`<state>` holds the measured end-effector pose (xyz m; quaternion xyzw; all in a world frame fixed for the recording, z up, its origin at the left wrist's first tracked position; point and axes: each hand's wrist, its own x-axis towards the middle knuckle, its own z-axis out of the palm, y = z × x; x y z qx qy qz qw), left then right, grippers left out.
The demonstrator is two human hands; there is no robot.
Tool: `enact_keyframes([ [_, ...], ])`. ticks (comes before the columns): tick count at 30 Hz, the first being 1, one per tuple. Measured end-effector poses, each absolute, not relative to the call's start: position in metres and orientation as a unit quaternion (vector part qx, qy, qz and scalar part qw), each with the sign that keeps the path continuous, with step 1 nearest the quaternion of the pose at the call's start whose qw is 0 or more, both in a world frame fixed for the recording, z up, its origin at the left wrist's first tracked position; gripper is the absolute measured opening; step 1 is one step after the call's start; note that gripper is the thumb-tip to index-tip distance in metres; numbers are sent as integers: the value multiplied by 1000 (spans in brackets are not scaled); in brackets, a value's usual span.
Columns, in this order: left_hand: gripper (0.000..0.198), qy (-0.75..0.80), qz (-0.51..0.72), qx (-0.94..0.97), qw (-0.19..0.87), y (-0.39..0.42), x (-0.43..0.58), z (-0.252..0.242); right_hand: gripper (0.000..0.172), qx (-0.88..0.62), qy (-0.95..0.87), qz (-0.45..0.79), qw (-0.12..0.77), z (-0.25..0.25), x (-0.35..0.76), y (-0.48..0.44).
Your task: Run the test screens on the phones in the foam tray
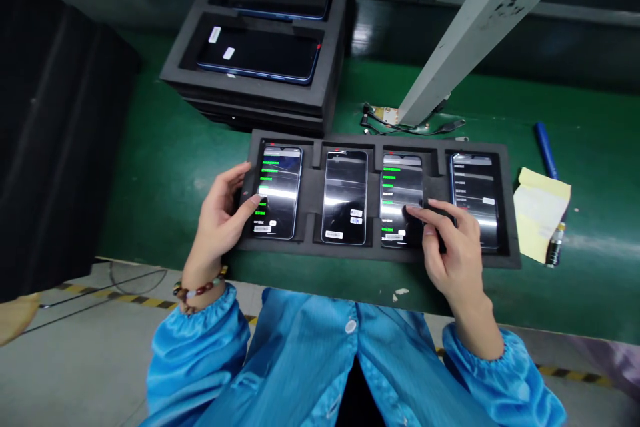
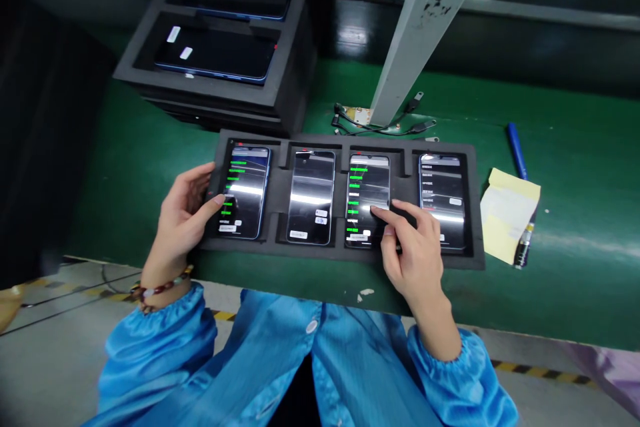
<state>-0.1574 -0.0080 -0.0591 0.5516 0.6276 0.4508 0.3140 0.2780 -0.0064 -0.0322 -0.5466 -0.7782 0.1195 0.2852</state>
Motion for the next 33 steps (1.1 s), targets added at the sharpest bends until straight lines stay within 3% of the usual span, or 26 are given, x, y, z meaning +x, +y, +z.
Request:
enact_keyframes([
  [11, 57, 637, 439, 558, 299, -9, -159, -58, 41, -564, -773, 126, 262, -31, 276, -5],
  [16, 23, 639, 378, 622, 248, -10, -158, -50, 39, -541, -781, 121, 288, -30, 278, -6],
  [22, 35, 653, 344, 631, 240, -11, -155, -45, 39, -520, -796, 117, 287, -31, 279, -7],
  [33, 36, 663, 347, 614, 250, -11, -156, -44, 39, -469, -819, 114, 312, -24, 277, -7],
])
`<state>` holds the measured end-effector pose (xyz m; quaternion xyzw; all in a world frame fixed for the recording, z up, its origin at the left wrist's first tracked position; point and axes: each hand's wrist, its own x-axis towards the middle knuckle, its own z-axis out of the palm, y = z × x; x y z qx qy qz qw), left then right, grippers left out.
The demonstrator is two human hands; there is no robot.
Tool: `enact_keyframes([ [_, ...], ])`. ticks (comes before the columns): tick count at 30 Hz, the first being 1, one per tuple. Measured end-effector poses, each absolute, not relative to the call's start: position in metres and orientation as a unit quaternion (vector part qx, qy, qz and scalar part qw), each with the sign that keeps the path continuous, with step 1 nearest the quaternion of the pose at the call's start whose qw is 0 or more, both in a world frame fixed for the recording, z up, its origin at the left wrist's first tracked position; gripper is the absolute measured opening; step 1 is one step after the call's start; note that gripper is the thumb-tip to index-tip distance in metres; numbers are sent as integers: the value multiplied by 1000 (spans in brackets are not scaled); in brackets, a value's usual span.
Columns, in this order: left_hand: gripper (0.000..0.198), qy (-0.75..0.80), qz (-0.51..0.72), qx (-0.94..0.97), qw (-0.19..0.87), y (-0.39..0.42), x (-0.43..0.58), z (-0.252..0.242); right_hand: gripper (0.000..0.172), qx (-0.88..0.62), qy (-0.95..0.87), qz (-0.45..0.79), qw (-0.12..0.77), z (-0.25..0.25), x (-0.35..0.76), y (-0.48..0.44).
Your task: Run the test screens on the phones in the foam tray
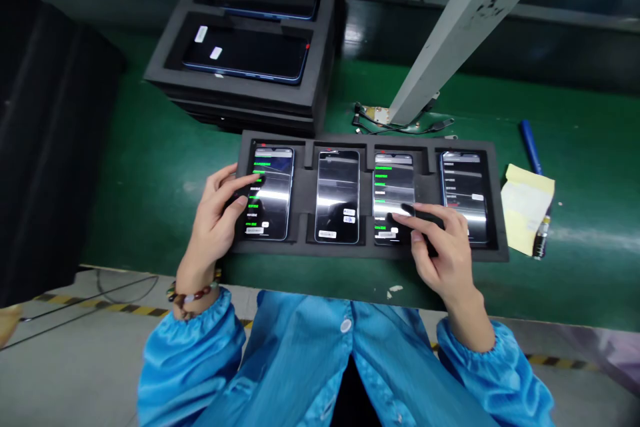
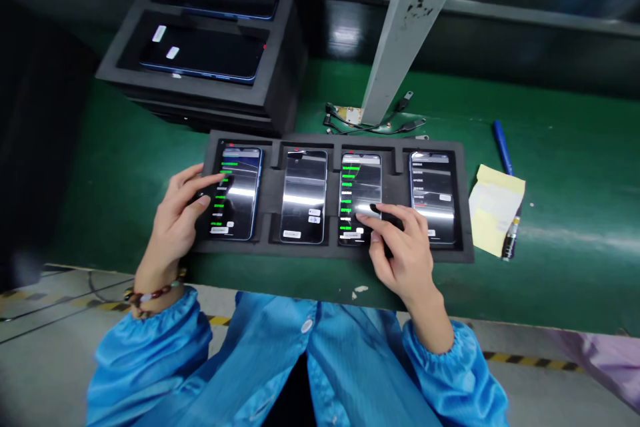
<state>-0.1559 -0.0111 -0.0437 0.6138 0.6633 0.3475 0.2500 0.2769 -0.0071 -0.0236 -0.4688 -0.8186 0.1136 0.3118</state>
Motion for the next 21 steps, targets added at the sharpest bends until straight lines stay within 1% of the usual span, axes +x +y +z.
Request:
enact_keyframes([
  [6, 45, 654, 362, 611, 260, -12, -157, -44, 38, -459, -826, 114, 307, -23, 278, -7],
  [14, 44, 651, 382, 597, 274, -13, -162, -50, 37, -458, -829, 115, 299, -25, 279, -6],
  [18, 45, 647, 386, 585, 299, -14, -167, -53, 37, -458, -830, 115, 297, -25, 280, -6],
  [21, 53, 640, 383, 590, 307, -15, -169, -55, 35, -460, -829, 123, 292, -26, 279, -6],
])
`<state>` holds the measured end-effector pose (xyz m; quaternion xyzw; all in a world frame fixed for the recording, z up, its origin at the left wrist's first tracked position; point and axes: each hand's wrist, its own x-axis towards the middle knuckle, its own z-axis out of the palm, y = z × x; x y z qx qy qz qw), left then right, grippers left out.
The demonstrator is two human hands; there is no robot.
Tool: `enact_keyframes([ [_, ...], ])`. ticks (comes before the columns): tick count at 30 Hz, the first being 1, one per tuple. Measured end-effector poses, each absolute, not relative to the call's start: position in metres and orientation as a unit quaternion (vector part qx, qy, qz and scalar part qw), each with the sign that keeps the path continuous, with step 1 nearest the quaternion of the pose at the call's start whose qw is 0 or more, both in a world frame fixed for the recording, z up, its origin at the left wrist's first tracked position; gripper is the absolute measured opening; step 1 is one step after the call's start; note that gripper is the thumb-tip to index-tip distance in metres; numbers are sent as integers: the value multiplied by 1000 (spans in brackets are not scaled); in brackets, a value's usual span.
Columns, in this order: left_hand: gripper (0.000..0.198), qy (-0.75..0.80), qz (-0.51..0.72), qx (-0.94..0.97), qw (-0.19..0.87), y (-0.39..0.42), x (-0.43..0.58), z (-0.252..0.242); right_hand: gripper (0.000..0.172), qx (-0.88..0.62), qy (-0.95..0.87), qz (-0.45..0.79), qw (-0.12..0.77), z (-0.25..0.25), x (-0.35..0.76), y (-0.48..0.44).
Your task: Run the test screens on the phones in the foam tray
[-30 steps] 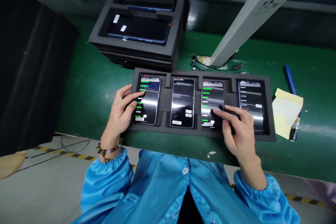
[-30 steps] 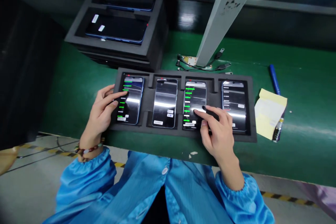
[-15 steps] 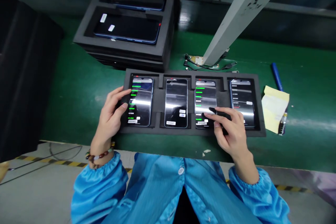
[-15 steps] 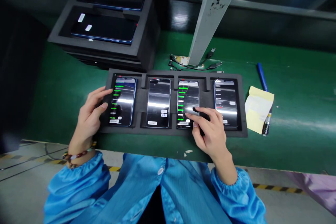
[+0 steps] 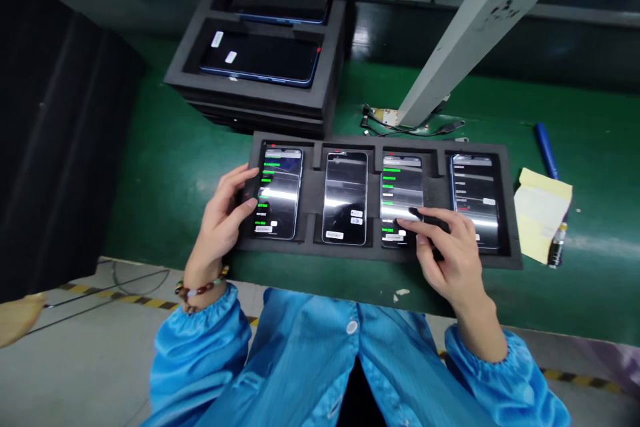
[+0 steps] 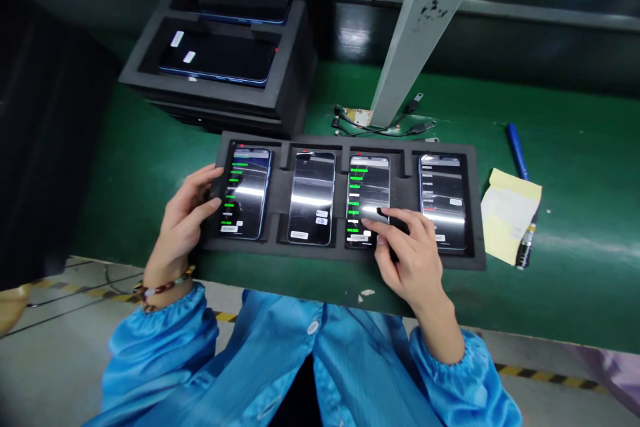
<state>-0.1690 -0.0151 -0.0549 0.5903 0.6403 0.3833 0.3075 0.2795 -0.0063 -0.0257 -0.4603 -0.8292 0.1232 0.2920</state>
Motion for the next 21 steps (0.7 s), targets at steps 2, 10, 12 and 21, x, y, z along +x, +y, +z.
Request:
enact_keyframes([
  [2, 65, 628, 378, 607, 305, -16, -170, -56, 34, -464, -825, 128, 297, -26, 279, -7],
  [10, 74, 626, 375, 615, 299, -15, -168, -57, 29, -634, -597, 110, 479, -24, 309, -18],
  [12, 76, 627, 379, 610, 301, -14, -167, -56, 33, -691, -553, 89, 458, -24, 329, -23],
  [21, 82, 654, 385, 578, 299, -11, -164, -55, 52, -766, -509, 115, 375, -31, 365, -37],
])
